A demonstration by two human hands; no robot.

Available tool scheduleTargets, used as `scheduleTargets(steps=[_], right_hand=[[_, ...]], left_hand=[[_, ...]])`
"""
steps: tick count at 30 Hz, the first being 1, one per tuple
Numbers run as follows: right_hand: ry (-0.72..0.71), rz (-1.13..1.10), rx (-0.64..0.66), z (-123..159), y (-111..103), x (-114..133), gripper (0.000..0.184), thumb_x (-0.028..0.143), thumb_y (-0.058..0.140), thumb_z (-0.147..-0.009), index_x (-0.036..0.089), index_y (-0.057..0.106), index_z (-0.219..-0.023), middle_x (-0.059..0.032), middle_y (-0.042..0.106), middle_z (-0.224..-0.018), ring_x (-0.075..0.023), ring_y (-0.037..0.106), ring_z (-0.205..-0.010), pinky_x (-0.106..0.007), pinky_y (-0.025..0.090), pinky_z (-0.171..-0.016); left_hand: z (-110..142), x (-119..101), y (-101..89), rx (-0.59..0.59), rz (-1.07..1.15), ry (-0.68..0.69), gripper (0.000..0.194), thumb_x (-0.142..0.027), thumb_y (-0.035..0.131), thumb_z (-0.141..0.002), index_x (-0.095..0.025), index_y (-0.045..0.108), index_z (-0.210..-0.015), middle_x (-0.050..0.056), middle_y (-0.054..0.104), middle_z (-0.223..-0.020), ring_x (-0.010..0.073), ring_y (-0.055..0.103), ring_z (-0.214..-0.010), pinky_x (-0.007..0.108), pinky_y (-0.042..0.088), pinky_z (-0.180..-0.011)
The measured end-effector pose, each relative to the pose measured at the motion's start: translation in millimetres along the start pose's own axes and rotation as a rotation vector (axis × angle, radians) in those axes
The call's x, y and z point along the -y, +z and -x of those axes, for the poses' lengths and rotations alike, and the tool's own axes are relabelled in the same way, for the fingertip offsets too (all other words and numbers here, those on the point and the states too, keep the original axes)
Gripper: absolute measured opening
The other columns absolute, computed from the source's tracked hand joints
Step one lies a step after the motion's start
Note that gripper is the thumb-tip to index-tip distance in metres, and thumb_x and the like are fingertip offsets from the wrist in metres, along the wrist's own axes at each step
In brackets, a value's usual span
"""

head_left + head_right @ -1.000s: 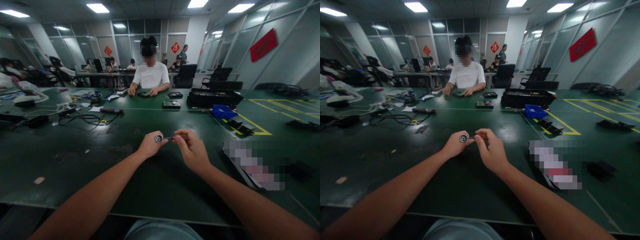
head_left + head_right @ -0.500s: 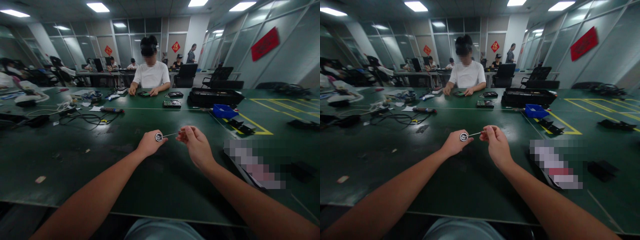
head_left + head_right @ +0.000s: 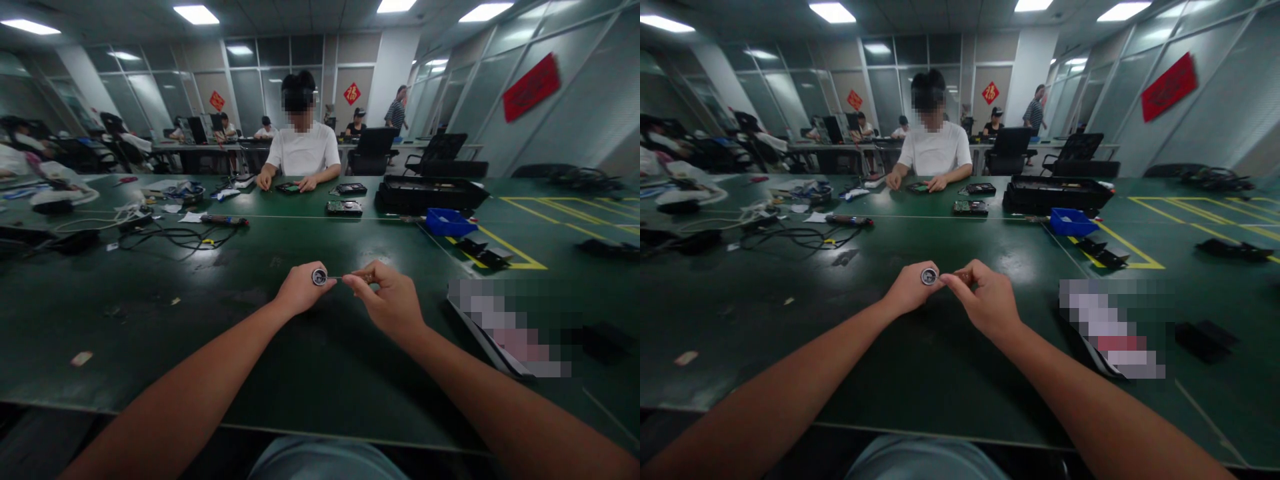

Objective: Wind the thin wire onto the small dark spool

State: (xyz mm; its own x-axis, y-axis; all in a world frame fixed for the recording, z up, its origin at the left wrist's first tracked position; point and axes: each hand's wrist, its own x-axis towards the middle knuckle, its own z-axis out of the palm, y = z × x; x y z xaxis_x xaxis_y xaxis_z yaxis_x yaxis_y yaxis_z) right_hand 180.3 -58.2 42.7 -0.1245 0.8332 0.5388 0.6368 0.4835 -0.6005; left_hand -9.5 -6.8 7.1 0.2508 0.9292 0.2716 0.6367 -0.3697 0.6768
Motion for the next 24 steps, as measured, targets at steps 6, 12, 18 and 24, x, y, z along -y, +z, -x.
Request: scheduleTargets(steps=[6,12,18,24], right_hand=[[-0.113,-0.060,0.060,2.6,-3.8,5.5,0.019,0.032,0.049,-0.097,0.020,0.061,-0.106,-0.0032,0.071,-0.086,-0.0167,0.066,-0.075,-0.029,0.047,-0.068],[-0.086,-0.127,0.088,5.2,-2.2,8.3,0.020,0.034,0.048,-0.098,0.021,0.062,-0.103,-0.0032,0.068,-0.085,-0.0171,0.064,-0.075,-0.031,0.046,-0.067],[0.194,-0.560,-0.015,-2.4,12.1,-4.3,0.025,0.042,0.052,-0.095,0.020,0.062,-0.100,-0.0025,0.066,-0.078,-0.0178,0.065,-0.075,-0.034,0.050,-0.074],[0.518,-1.045,-0.057,-14.5,9.1,-16.5,0.024,0.041,0.057,-0.091,0.019,0.062,-0.083,0.0027,0.055,-0.062,-0.0133,0.054,-0.058,-0.036,0.053,-0.072]], left_hand=[[-1.5,0.9,3.1,-0.008,-0.013,-0.007,0.025,-0.043,0.064,-0.083,-0.019,0.061,-0.076,-0.003,0.062,-0.071,0.0114,0.053,-0.064,0.025,0.034,-0.059],[-1.9,1.5,2.8,-0.006,-0.034,0.004,0.025,-0.043,0.064,-0.083,-0.020,0.060,-0.075,-0.002,0.062,-0.071,0.0121,0.054,-0.065,0.025,0.035,-0.059],[1.6,-1.1,0.1,-0.035,-0.106,0.006,0.020,-0.040,0.062,-0.085,-0.021,0.060,-0.078,-0.001,0.065,-0.074,0.0134,0.057,-0.066,0.025,0.034,-0.059],[-0.3,-3.7,2.9,-0.018,-0.161,0.062,0.020,-0.042,0.062,-0.085,-0.022,0.062,-0.081,0.000,0.067,-0.075,0.0146,0.059,-0.069,0.026,0.036,-0.061]])
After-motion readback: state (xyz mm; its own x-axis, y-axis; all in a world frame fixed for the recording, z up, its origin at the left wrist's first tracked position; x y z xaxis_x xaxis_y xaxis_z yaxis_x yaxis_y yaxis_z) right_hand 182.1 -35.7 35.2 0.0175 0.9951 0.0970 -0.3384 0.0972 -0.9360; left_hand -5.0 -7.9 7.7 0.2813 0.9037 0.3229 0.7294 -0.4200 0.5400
